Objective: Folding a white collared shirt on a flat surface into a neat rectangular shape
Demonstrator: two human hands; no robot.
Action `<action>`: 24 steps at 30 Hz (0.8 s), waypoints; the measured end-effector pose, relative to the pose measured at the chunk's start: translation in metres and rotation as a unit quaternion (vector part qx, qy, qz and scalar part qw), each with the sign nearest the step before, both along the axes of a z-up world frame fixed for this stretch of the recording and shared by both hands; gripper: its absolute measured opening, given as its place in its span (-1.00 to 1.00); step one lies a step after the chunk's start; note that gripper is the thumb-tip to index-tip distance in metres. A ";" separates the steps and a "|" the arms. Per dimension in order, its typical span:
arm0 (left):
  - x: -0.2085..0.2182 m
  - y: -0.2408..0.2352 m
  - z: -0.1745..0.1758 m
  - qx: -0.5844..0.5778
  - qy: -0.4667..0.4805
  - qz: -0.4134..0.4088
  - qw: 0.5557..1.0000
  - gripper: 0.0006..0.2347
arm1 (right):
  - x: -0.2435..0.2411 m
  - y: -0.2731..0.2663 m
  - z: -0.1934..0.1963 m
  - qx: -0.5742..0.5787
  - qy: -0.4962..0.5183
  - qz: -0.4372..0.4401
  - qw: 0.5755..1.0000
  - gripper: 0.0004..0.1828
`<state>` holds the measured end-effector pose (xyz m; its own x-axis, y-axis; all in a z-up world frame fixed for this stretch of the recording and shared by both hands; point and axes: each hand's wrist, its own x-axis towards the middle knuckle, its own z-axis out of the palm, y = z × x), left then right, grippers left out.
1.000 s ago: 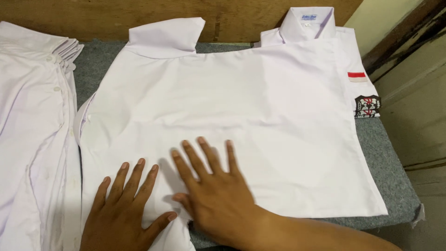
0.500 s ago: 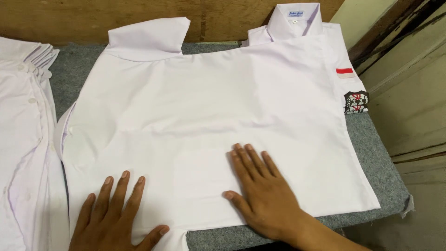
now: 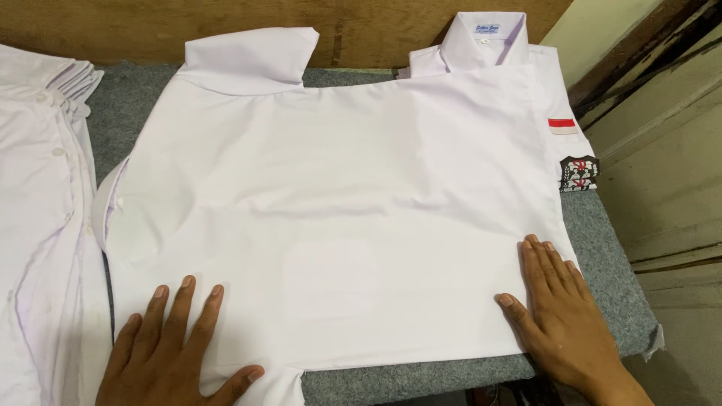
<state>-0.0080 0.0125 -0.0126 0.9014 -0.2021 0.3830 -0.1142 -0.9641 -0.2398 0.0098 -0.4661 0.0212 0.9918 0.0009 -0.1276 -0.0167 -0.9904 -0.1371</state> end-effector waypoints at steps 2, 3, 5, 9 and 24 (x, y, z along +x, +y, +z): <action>-0.002 0.004 -0.002 0.008 0.008 0.007 1.000 -0.06 | -0.001 0.001 0.003 0.000 -0.002 0.002 1.000 -0.07; -0.003 0.006 -0.003 0.015 0.017 0.015 1.000 -0.05 | -0.001 0.002 0.004 0.000 -0.003 0.005 1.000 -0.06; -0.003 0.015 -0.006 0.034 0.008 -0.001 0.999 -0.04 | -0.001 -0.005 -0.004 -0.006 -0.020 0.011 1.000 -0.07; -0.007 0.043 -0.019 0.005 0.080 -0.050 0.996 0.21 | -0.001 0.002 0.005 0.011 0.004 -0.011 1.000 -0.06; -0.043 -0.008 -0.025 0.027 -0.182 -0.181 0.966 -0.70 | -0.005 -0.005 -0.009 -0.004 -0.050 0.016 0.999 -0.06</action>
